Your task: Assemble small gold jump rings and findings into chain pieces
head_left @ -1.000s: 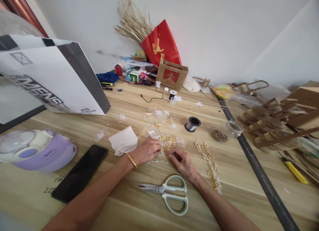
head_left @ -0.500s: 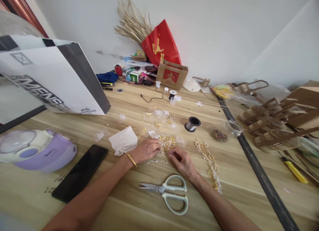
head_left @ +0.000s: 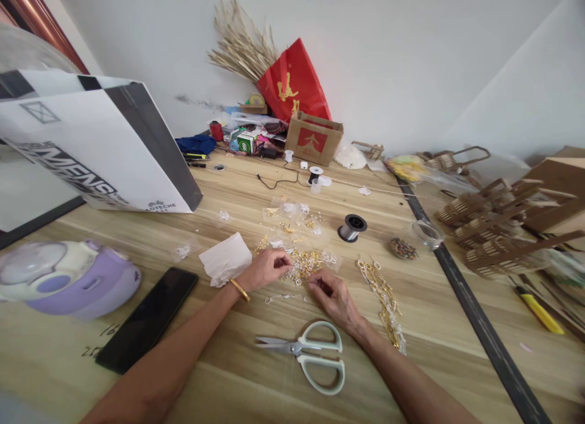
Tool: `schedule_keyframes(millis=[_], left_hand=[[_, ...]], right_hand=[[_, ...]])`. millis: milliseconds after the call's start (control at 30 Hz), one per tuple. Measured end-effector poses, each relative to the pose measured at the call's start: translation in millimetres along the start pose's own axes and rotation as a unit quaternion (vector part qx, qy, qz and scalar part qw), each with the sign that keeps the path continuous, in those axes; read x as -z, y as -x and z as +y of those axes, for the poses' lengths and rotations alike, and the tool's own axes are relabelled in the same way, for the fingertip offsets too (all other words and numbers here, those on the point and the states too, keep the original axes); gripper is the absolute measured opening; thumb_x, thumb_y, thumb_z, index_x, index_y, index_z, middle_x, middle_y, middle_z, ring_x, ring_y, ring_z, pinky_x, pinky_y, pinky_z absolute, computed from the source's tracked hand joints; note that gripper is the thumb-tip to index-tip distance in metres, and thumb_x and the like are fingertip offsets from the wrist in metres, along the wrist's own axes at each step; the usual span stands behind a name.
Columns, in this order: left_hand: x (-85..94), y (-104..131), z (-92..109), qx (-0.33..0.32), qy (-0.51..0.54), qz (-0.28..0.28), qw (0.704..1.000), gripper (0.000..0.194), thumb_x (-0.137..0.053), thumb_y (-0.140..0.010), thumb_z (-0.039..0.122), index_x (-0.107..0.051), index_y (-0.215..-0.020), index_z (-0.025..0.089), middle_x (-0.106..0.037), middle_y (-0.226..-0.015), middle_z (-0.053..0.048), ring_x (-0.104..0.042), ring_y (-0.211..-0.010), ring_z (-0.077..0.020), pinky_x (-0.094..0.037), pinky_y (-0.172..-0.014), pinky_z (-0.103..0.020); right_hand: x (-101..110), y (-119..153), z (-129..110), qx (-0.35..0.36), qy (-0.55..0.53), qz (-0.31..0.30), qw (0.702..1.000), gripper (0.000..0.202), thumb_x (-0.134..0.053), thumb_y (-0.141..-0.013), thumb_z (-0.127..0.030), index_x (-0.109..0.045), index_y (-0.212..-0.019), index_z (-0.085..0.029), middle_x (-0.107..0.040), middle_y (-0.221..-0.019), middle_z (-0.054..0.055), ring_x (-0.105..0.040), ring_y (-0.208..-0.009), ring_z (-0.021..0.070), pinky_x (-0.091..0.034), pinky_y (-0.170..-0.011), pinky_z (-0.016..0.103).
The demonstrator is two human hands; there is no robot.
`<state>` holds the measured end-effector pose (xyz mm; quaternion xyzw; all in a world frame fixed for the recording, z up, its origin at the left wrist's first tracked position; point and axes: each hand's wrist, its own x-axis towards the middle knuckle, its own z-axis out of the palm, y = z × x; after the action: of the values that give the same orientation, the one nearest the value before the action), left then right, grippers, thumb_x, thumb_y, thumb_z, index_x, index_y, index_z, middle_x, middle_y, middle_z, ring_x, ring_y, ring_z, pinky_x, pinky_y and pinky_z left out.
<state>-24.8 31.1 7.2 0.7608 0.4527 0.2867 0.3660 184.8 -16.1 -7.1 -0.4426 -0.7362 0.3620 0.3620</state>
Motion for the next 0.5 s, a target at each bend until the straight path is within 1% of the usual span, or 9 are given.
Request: schedule_keyframes(millis=[133, 233, 367, 500], left_hand=[[1.0, -0.9, -1.7, 0.036, 0.120, -0.006, 0.992, 0.014, -0.061, -0.074, 0.026, -0.064, -0.073, 0.012, -0.064, -0.069, -0.003, -0.056, -0.064, -0.0119, -0.043, -0.061, -0.022], [0.0, -1.6, -0.3, 0.064, 0.167, -0.005, 0.984, 0.015, -0.063, -0.071, 0.026, -0.063, -0.071, 0.011, -0.061, -0.063, -0.001, -0.052, -0.059, -0.0101, -0.041, -0.056, -0.020], [-6.0, -1.3, 3.4, 0.107, 0.223, -0.005, 0.969, 0.016, -0.066, -0.067, 0.026, -0.059, -0.067, 0.011, -0.057, -0.058, 0.001, -0.049, -0.053, -0.0080, -0.038, -0.052, -0.019], [-14.0, -0.3, 7.9, 0.119, 0.268, -0.013, 0.956, 0.017, -0.069, -0.064, 0.024, -0.058, -0.069, 0.012, -0.057, -0.060, 0.002, -0.049, -0.055, -0.0072, -0.038, -0.053, -0.018]], right_hand=[[0.0, 0.7, 2.5, 0.008, 0.004, -0.002, 1.000, 0.014, -0.050, -0.085, -0.026, -0.058, -0.077, -0.016, -0.053, -0.064, 0.000, -0.045, -0.057, 0.0113, -0.036, -0.052, 0.022], [0.0, 1.0, 4.3, 0.012, 0.001, 0.000, 1.000, 0.014, -0.050, -0.086, -0.024, -0.058, -0.078, -0.016, -0.053, -0.064, 0.000, -0.044, -0.056, 0.0110, -0.036, -0.052, 0.022], [0.9, 0.4, 2.5, 0.018, -0.009, 0.001, 1.000, 0.014, -0.050, -0.085, -0.024, -0.059, -0.078, -0.016, -0.052, -0.064, 0.000, -0.045, -0.056, 0.0109, -0.036, -0.052, 0.022], [2.6, -0.8, -1.8, 0.021, -0.018, 0.003, 1.000, 0.014, -0.051, -0.086, -0.024, -0.058, -0.078, -0.016, -0.052, -0.064, 0.000, -0.045, -0.057, 0.0108, -0.036, -0.053, 0.022]])
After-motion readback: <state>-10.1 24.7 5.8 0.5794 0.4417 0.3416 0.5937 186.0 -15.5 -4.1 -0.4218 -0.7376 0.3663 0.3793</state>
